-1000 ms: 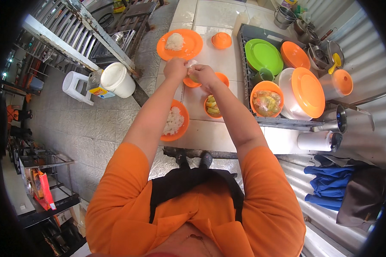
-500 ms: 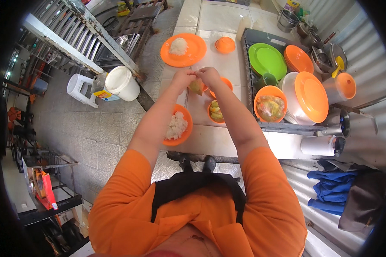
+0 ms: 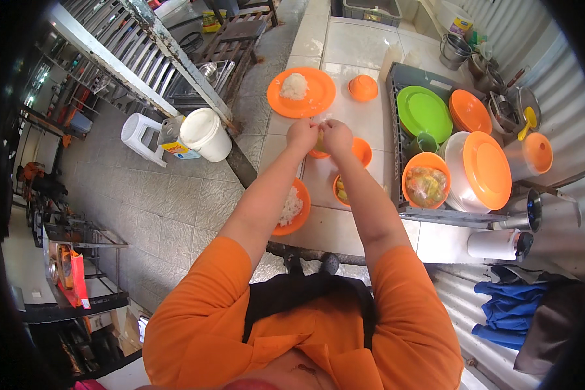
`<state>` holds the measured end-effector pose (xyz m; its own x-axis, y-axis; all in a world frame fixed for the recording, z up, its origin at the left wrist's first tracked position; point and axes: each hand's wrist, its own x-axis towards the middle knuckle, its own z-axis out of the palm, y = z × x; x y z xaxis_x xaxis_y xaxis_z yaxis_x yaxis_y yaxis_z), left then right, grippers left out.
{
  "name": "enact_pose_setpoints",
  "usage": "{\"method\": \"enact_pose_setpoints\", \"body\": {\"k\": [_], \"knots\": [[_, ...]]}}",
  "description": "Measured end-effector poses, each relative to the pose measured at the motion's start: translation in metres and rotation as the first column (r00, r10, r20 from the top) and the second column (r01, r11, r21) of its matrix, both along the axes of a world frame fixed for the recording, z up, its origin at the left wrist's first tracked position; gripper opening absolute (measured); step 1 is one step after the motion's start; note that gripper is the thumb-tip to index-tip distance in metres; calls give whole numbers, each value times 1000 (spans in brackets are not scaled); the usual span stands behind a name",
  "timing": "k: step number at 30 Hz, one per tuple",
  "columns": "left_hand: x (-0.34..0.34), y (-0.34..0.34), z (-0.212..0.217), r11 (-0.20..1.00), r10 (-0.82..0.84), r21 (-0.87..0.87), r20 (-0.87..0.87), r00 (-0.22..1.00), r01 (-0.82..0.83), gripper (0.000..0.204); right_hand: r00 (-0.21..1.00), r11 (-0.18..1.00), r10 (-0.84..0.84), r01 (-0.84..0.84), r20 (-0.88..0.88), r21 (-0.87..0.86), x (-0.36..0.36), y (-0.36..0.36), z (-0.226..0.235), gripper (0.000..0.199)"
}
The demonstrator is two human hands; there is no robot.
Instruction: The person assembles meals by placing rice, sliced cucumbers, and a sausage into orange bowls. They handle the food items by hand and arrange them on a stainless steel counter.
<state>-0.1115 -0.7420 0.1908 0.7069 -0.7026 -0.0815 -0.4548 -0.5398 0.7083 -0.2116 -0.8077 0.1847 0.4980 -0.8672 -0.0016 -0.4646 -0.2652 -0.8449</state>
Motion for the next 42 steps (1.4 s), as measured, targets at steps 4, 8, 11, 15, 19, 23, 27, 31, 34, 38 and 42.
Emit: {"method": "enact_pose_setpoints", "body": {"k": [4,8,11,15,19,23,27,31,34,38,42], "knots": [[-8,0,-7,997,50,-57,12,999,-49,19,995,876,47,-83,87,474,0,-25,-7,20],[-6,-2,-13,999,19,-33,50,999,-18,19,985,806,110,-168,134,567,-6,-29,0,21],[7,-3,-19,1000,-24,-17,53,998,25,18,973,757,128,-222,194,614,-9,-19,6,17],[8,-1,3,999,-34,-4,35,999,34,18,971,789,137,-225,194,571,-8,-27,0,16],[23,-6,-17,999,26,22,79,997,-27,17,967,778,145,-241,208,581,-10,-27,2,15],[31,3,-16,997,-10,80,59,998,5,10,983,813,57,-146,172,564,-15,-29,11,15],[32,11,-26,991,-57,117,-9,998,58,13,977,823,-68,-60,203,565,-9,-35,14,15],[38,21,-51,978,-184,61,-207,961,200,16,938,747,-190,-54,290,663,5,-29,18,15],[42,31,-29,941,-332,-202,-710,621,272,29,931,815,-68,-155,358,558,0,-46,4,19],[94,30,-34,992,-127,-119,-919,374,43,35,920,849,356,-392,164,356,3,-58,25,16],[74,15,-19,1000,20,9,-920,390,-29,39,808,782,586,-585,67,215,6,-66,47,13]]}}
